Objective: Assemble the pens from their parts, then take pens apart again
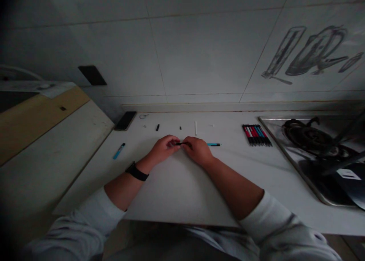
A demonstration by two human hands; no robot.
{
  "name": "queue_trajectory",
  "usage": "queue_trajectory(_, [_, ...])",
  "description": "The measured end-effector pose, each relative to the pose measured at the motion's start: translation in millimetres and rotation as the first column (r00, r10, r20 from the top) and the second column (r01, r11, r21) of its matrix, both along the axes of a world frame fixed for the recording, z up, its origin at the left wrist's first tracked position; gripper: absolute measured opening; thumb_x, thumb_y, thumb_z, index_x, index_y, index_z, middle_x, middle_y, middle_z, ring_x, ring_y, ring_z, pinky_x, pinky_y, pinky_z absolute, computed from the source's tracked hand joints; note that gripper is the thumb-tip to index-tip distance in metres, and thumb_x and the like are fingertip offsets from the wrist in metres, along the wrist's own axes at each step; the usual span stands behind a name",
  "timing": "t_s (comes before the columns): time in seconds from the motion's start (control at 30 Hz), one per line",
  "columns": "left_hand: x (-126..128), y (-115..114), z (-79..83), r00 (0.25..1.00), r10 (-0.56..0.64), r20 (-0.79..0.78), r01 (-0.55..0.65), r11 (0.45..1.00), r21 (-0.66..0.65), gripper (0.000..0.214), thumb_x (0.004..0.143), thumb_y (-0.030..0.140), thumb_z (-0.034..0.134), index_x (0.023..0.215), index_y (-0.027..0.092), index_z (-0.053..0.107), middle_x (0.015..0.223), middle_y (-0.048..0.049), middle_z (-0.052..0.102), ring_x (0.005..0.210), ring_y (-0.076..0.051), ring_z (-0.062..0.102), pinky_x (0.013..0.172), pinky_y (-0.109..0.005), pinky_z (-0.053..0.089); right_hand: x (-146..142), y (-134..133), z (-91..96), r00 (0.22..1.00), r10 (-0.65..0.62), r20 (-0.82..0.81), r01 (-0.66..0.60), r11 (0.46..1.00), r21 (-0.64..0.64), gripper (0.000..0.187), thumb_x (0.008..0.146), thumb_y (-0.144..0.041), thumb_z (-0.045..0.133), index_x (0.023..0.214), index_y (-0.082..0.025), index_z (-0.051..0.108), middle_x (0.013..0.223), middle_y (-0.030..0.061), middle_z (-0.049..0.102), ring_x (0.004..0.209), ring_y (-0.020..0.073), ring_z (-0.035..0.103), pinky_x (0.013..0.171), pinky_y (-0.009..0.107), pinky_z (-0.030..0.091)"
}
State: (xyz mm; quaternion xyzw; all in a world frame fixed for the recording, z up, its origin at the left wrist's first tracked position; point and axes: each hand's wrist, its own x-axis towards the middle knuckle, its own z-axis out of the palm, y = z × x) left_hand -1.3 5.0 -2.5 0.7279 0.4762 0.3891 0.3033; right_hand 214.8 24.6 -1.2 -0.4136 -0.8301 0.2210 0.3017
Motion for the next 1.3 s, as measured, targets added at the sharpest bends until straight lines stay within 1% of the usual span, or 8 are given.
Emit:
queue_trajectory(0.13, [0.6, 0.0, -1.9, 0.999, -0.011, -0.045, 0.012, 1.0, 0.022, 0.01, 0.088, 0.028, 0.072, 0.094, 0.02, 0.072, 0.094, -0.0038, 0.073, 0.084, -0.016, 0.066, 0.078, -0.029, 0.051, -1.2, -0.4, -0.9, 0.998, 0.04, -0.04, -0.039, 0.999, 0.026, 0.016, 0.096, -0.032, 0.06, 0.102, -0.021, 0.071, 0.092, 0.005, 0.072, 0.081, 0.0178, 0.065, 0.075, 0.029, 0.047])
queue_trajectory(0.27, [-0.4, 3.9, -2.5, 0.994, 0.107, 0.006, -0.107, 0.994, 0.008, 0.012, 0.091, 0.027, 0.066, 0.097, 0.02, 0.072, 0.095, -0.0043, 0.075, 0.085, -0.017, 0.066, 0.079, -0.029, 0.052, -3.6, 6.5, 5.7, 0.999, 0.0, -0.033, 0.005, 0.985, 0.173, 0.026, 0.102, -0.034, 0.051, 0.111, -0.02, 0.07, 0.104, 0.0095, 0.072, 0.098, 0.0221, 0.065, 0.092, 0.035, 0.048])
queue_trajectory(0.4, [-3.8, 8.8, -4.1, 0.972, 0.214, 0.102, -0.213, 0.977, -0.013, 0.017, 0.093, 0.03, 0.061, 0.099, 0.018, 0.071, 0.094, -0.0048, 0.075, 0.086, -0.018, 0.068, 0.08, -0.029, 0.053, -13.9, 21.9, 5.2, 0.975, -0.128, 0.183, 0.069, 0.952, 0.299, 0.035, 0.102, -0.032, 0.048, 0.126, -0.017, 0.069, 0.12, 0.0149, 0.069, 0.115, 0.0281, 0.058, 0.105, 0.043, 0.041])
queue_trajectory(0.5, [-5.1, 10.6, -6.4, 0.966, 0.223, 0.129, -0.221, 0.975, -0.03, 0.018, 0.092, 0.032, 0.061, 0.1, 0.019, 0.07, 0.092, -0.004, 0.075, 0.086, -0.018, 0.069, 0.081, -0.029, 0.053, -25.5, 33.2, -1.0, 0.927, -0.207, 0.314, 0.098, 0.939, 0.329, 0.039, 0.102, -0.03, 0.048, 0.134, -0.018, 0.066, 0.13, 0.0152, 0.066, 0.121, 0.0299, 0.054, 0.113, 0.047, 0.033])
queue_trajectory(0.6, [-4.5, 10.6, -7.2, 0.967, 0.219, 0.132, -0.217, 0.976, -0.031, 0.017, 0.093, 0.032, 0.061, 0.099, 0.019, 0.07, 0.092, -0.0038, 0.075, 0.086, -0.018, 0.069, 0.082, -0.03, 0.053, -34.5, 41.7, -6.6, 0.887, -0.275, 0.371, 0.143, 0.927, 0.346, 0.041, 0.102, -0.029, 0.047, 0.139, -0.021, 0.064, 0.136, 0.0134, 0.062, 0.126, 0.0304, 0.05, 0.119, 0.051, 0.023])
queue_trajectory(0.8, [-2.6, 8.6, -3.4, 0.965, 0.223, 0.141, -0.219, 0.975, -0.043, 0.017, 0.092, 0.031, 0.061, 0.1, 0.019, 0.071, 0.093, -0.0049, 0.075, 0.085, -0.018, 0.068, 0.082, -0.03, 0.053, -37.3, 48.9, -9.4, 0.854, -0.324, 0.406, 0.197, 0.925, 0.325, 0.039, 0.104, -0.032, 0.043, 0.13, -0.026, 0.071, 0.14, 0.0111, 0.059, 0.131, 0.031, 0.046, 0.121, 0.053, 0.018])
queue_trajectory(1.0, [-3.1, 8.8, -3.4, 0.961, 0.239, 0.136, -0.234, 0.971, -0.056, 0.018, 0.092, 0.031, 0.061, 0.1, 0.018, 0.071, 0.093, -0.0054, 0.075, 0.086, -0.018, 0.069, 0.081, -0.03, 0.052, -35.6, 48.5, -8.5, 0.859, -0.303, 0.413, 0.18, 0.933, 0.31, 0.041, 0.101, -0.027, 0.046, 0.136, -0.03, 0.068, 0.141, 0.0095, 0.058, 0.131, 0.0295, 0.046, 0.12, 0.051, 0.019])
queue_trajectory(1.3, [-3.9, 9.3, -2.4, 0.957, 0.254, 0.143, -0.247, 0.967, -0.064, 0.017, 0.091, 0.033, 0.062, 0.098, 0.019, 0.069, 0.092, -0.0046, 0.074, 0.084, -0.017, 0.068, 0.081, -0.03, 0.053, -31.0, 51.1, -0.4, 0.86, -0.293, 0.418, 0.172, 0.937, 0.303, 0.028, 0.1, -0.027, 0.052, 0.112, -0.026, 0.077, 0.123, 0.0094, 0.067, 0.119, 0.0284, 0.051, 0.118, 0.052, 0.021])
